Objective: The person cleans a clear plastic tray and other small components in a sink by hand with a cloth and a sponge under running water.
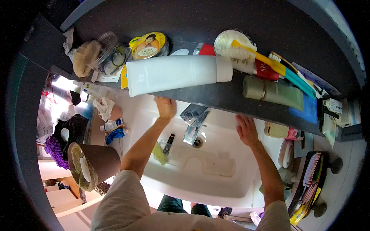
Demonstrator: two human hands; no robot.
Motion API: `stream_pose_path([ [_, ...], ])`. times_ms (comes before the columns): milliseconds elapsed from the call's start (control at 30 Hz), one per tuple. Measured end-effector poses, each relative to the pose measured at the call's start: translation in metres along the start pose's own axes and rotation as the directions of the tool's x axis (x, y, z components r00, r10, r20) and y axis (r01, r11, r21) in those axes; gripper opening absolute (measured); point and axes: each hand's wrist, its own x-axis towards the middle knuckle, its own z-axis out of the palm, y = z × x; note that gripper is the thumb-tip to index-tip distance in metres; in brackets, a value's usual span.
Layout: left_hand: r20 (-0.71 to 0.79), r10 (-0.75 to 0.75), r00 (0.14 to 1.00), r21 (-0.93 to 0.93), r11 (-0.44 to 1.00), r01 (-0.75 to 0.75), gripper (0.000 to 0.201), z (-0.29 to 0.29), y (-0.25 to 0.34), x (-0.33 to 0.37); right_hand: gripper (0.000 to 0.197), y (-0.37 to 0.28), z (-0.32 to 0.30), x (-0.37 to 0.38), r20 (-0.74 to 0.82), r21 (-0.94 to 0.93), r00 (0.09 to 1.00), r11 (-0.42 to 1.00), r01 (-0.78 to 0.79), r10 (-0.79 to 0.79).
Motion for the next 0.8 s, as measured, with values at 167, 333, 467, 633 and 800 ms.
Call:
stream_pose_path([
  [167,0.001,0.202,0.979,-0.188,0.962,-0.198,0.014,0.012,0.055,0.013,0.044,0.012,-0.004,-0.003,-0.05,-0.163,0.999,0.987,0.011,-0.02],
  [333,-0.242,-0.391,0.888,-0.393,0.876,0.278,0.018,0.001,-0.049,0.024,0.046,-0.007,-0.007,0.008,-0.043,-0.126,0.998,0.992,0.03,-0.036],
  [467,0.05,-0.686,0.726,-0.935,0.223,0.276,0.023,-0.065,-0.08,0.08,0.046,0.009,0.001,-0.001,-0.027,-0.09,0.999,0.996,-0.026,0.024],
  [633,-0.099,-0.6,0.794,-0.69,0.616,0.38,0.024,-0.038,-0.013,0.064,0.045,0.007,0.01,-0.003,0.058,-0.146,0.987,0.979,-0.14,0.149],
  [800,-0.228,-0.288,0.93,-0.29,0.932,0.218,0.025,0.012,0.069,0.038,0.046,0.007,0.006,-0.002,-0.006,-0.101,0.996,0.991,-0.09,0.09],
])
